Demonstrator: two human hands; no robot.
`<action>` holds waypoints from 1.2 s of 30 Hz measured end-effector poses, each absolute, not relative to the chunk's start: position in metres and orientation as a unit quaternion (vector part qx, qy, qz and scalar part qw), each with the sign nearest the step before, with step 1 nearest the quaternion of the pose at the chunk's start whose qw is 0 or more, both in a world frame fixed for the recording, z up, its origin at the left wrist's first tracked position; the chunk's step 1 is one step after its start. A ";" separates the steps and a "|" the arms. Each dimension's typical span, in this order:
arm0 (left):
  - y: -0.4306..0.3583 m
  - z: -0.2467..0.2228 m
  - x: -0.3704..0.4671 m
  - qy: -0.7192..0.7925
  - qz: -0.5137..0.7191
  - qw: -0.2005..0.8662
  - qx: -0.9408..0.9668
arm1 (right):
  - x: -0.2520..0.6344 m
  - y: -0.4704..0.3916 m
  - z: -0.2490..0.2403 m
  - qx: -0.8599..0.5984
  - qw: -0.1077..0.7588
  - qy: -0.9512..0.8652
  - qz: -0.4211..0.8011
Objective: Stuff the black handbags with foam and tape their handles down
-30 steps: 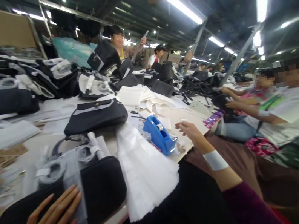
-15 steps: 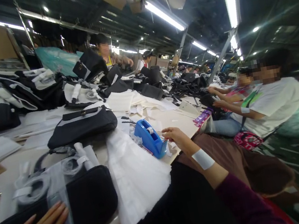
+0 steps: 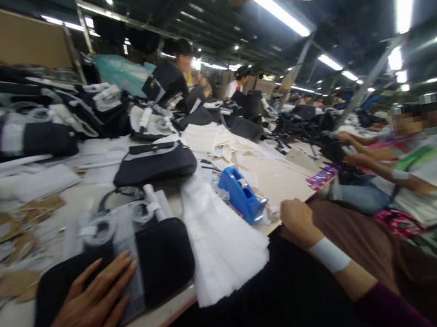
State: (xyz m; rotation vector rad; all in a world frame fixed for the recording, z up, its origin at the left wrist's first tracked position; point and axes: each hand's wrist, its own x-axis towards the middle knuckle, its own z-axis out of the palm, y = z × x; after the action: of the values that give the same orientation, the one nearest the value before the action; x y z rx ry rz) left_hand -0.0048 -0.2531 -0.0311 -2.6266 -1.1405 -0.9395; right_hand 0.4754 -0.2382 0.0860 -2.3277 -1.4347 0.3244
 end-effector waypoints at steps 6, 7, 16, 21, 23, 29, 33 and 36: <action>-0.266 -0.005 -0.004 -0.387 -0.172 0.097 -0.901 | 0.359 -0.207 0.139 -0.418 0.012 -0.907 -0.052; -0.267 -0.004 -0.004 -0.393 -0.167 0.090 -0.900 | 0.328 -0.202 0.145 -0.327 0.000 -0.945 -0.030; -0.271 -0.006 -0.001 -0.400 -0.231 0.059 -0.885 | 0.168 -0.146 0.112 -0.071 -0.133 -0.987 -0.063; -0.271 -0.002 -0.002 -0.407 -0.230 0.048 -0.883 | 0.156 -0.133 0.102 -0.075 -0.128 -0.984 -0.094; -0.272 -0.001 -0.001 -0.409 -0.233 0.043 -0.881 | 0.151 -0.131 0.101 -0.072 -0.128 -0.984 -0.101; -0.271 -0.001 0.000 -0.405 -0.222 0.034 -0.886 | 0.143 -0.130 0.097 -0.047 -0.113 -0.987 -0.108; -0.269 -0.001 0.000 -0.405 -0.212 0.034 -0.889 | 0.143 -0.135 0.096 -0.049 -0.082 -0.986 -0.134; -0.269 0.000 0.000 -0.407 -0.204 0.031 -0.890 | 0.147 -0.137 0.093 -0.064 -0.066 -0.984 -0.150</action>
State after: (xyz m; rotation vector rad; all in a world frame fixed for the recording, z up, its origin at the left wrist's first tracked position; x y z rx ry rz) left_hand -0.0001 -0.2687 -0.0004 -2.7417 -1.2530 -0.6297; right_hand 0.1467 -0.1365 0.0931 -0.2100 -3.2302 -0.4915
